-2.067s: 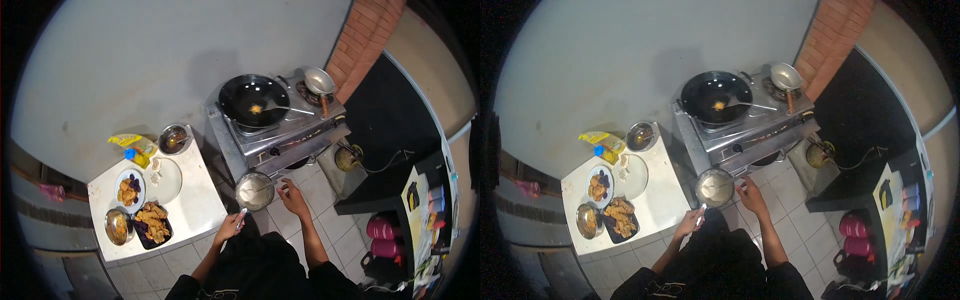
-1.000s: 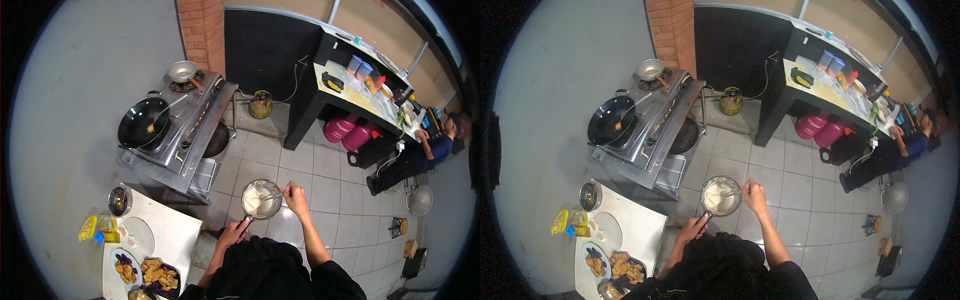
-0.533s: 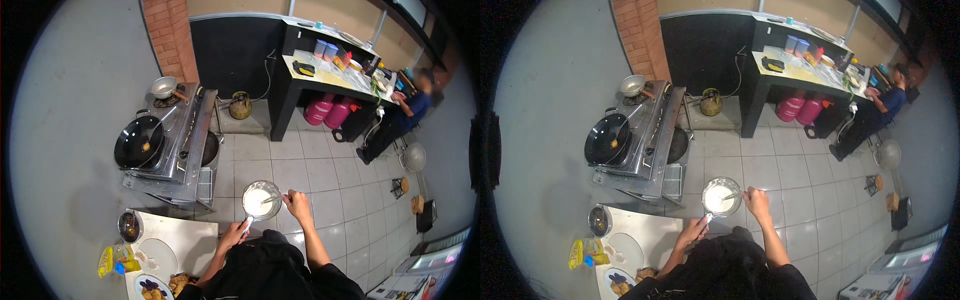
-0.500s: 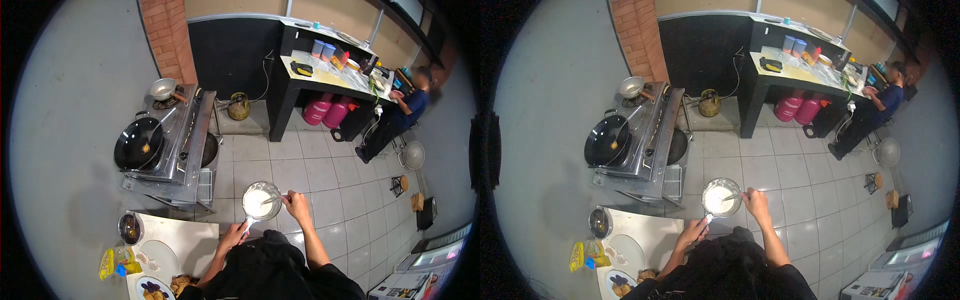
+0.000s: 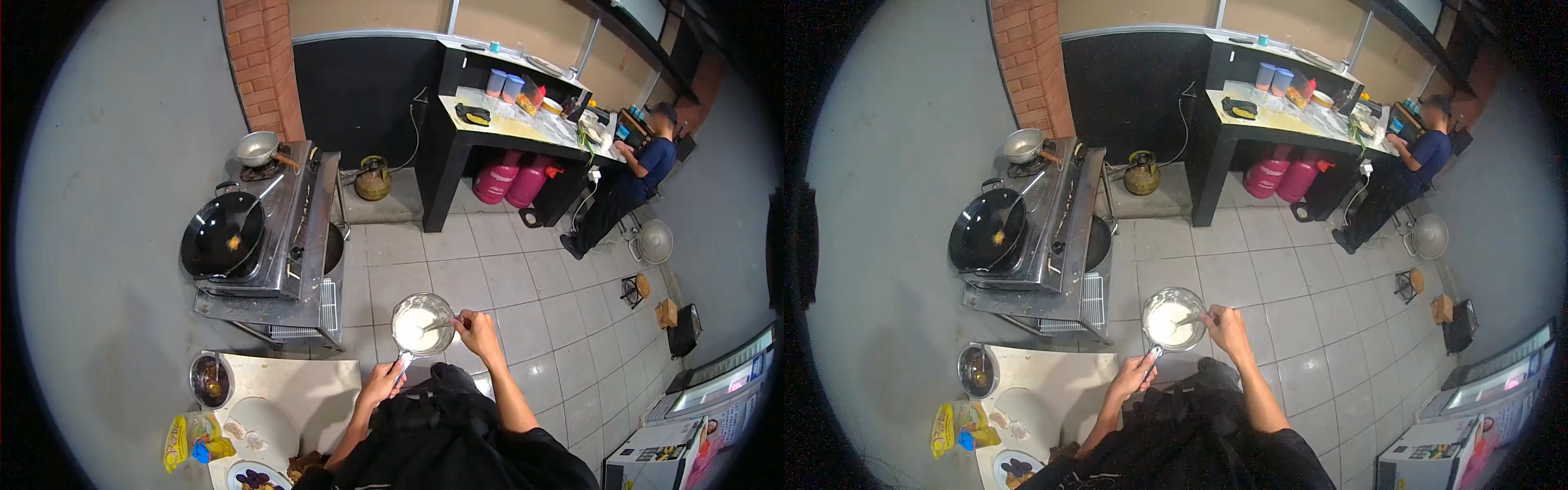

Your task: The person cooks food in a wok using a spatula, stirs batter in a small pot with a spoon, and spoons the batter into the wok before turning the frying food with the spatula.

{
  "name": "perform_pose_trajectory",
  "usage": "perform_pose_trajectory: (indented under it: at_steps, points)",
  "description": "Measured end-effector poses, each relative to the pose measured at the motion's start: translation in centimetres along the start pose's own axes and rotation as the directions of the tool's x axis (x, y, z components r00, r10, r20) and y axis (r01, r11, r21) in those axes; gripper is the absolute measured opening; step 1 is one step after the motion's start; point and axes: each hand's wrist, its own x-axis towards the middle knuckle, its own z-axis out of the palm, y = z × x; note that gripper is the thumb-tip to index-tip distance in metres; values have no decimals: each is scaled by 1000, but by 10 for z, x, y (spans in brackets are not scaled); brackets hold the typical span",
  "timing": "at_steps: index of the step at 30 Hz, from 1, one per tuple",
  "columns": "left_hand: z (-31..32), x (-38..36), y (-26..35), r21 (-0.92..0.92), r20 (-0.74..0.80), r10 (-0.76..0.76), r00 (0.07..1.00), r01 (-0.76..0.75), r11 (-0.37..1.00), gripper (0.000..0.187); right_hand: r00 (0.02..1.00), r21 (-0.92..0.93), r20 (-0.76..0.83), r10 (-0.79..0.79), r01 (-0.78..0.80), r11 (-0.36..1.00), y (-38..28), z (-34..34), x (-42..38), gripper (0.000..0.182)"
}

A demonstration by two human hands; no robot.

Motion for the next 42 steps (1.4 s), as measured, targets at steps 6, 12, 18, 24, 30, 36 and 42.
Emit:
perform_pose_trajectory:
  at_steps: [6, 12, 18, 24, 30, 36, 42]
  points:
    - [3, 8, 11, 35, 21, 14, 1000, -15, 999, 46, 997, 138, -75, -36, 46, 989, 4, -1, 0, 25]
    - [9, 10, 25, 38, 14, 54, 998, -55, 998, 46, 994, 224, -108, -27, 51, 973, 10, 0, 0, 29]
    - [9, 14, 24, 27, 8, 63, 998, -63, 998, 46, 991, 272, -61, 122, -101, 957, 13, 6, 0, 26]
    - [8, 10, 32, 20, -1, 74, 997, -74, 997, 46, 986, 467, -39, 160, -124, 876, 22, 15, 3, 28]
    - [11, 6, 48, -29, -6, 91, 996, -92, 995, 46, 976, 607, -91, 198, -104, 788, 7, 6, 3, 30]
    - [17, 4, 63, -9, -4, 171, 985, -171, 985, 45, 969, 701, -118, 217, -74, 710, -9, -15, 9, 29]
    - [19, -2, 77, -18, 32, 236, 971, -235, 972, 44, 974, 761, -107, 202, -51, 647, -21, -31, 14, 26]
